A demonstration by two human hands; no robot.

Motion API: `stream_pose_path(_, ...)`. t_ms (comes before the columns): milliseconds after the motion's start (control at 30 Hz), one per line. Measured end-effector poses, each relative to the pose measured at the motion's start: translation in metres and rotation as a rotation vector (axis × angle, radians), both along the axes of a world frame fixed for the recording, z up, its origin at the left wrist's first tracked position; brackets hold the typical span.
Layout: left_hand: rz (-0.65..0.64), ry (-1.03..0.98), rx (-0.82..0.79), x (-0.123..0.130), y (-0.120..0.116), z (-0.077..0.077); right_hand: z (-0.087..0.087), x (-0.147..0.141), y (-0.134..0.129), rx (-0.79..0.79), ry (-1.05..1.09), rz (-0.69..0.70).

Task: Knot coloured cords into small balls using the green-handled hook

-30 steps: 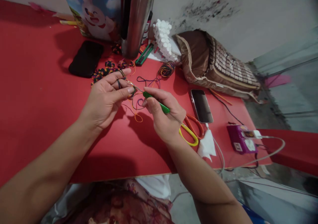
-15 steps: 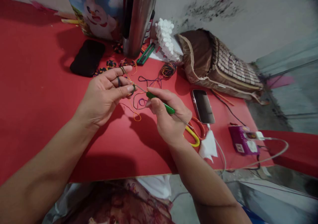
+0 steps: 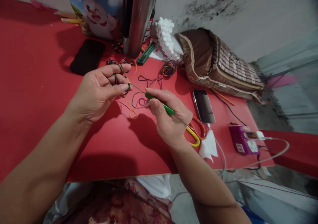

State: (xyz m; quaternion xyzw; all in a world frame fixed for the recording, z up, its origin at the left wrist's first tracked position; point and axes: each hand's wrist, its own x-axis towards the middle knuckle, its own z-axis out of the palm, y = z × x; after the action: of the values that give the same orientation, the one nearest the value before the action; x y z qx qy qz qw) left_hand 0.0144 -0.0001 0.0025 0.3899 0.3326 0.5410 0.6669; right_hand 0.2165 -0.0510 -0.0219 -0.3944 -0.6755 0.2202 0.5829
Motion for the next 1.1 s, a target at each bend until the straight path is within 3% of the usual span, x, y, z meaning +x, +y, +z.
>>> stream_pose_path(333, -0.079, 0.045, -0.046, -0.010, 0.001, 0.007, 0.007, 0.002, 0.001, 0.029, -0.068, 0.046)
stream_pose_path(633, -0.151, 0.094, -0.082, -0.026, 0.002, 0.016, 0.016, 0.010, 0.003, -0.001, 0.001, 0.109)
stream_pose_path(733, -0.041, 0.068, -0.069, -0.033, 0.006, 0.021, 0.018, 0.017, 0.009, -0.029, 0.240, 0.067)
stream_pose_path(800, -0.037, 0.081, -0.103, -0.032, 0.006, 0.022, 0.018, 0.019, 0.012, -0.052, 0.324, 0.067)
stream_pose_path(933, -0.069, 0.107, -0.089, -0.020, 0.004, 0.017, 0.017, 0.016, 0.011, -0.099, 0.304, 0.049)
stream_pose_path(1100, -0.004, 0.106, -0.046, -0.006, 0.000, 0.006, 0.010, 0.012, 0.007, -0.131, 0.274, 0.074)
